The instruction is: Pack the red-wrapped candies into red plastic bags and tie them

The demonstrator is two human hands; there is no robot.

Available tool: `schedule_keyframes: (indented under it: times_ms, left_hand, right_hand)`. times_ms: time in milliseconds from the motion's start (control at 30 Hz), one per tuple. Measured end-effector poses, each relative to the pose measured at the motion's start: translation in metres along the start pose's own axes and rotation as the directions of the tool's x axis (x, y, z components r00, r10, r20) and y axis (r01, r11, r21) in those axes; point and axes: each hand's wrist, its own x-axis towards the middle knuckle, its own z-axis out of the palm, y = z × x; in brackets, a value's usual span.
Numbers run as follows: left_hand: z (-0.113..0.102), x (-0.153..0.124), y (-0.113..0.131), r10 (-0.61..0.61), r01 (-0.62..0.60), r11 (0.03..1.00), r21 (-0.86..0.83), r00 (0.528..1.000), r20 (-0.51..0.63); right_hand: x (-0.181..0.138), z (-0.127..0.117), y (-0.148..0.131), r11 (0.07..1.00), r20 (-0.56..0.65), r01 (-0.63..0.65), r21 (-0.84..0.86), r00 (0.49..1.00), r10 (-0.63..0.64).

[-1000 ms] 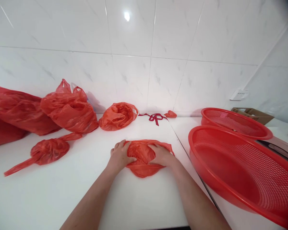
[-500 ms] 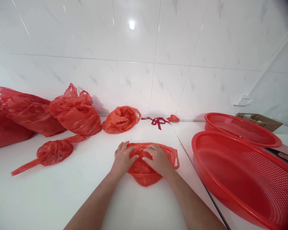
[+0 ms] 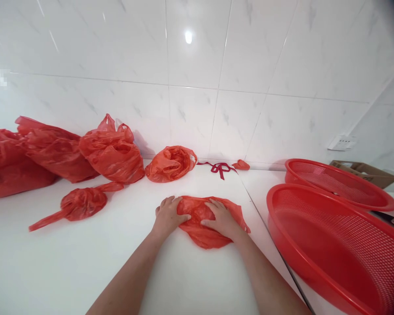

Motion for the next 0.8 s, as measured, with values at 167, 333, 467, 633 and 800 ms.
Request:
schedule_keyframes:
  times_ms: [167, 333, 467, 633, 800]
  left_hand:
    - [-0.007, 0.001, 0.002, -0.069, 0.051, 0.952, -0.301, 0.996, -0.049]
    - [-0.009, 0.000, 0.003, -0.061, 0.106, 0.809, -0.578, 0.993, 0.097]
    - [-0.009, -0.004, 0.009, 0.103, 0.052, 0.555, -0.830, 0.986, 0.130]
    - [-0.002, 0.000, 0.007, 0.100, 0.051, 0.440, -0.897, 0.989, 0.105]
    - [0.001, 0.006, 0.003, -0.018, 0.050, 0.501, -0.864, 0.999, 0.048]
  right_hand:
    - [-0.001, 0.002, 0.000, 0.996, -0.076, 0.022, 0.081, 0.997, -0.016]
    - [0.002, 0.005, -0.006, 0.996, -0.014, -0.016, -0.088, 1.000, 0.015]
    - [0.004, 0.010, -0.012, 0.983, 0.012, 0.021, -0.180, 1.000, -0.019]
    - [0.004, 0.017, -0.015, 0.978, -0.019, 0.100, -0.184, 0.994, -0.106]
    - [0.002, 0.011, -0.020, 0.967, -0.234, 0.139, -0.215, 0.954, -0.189]
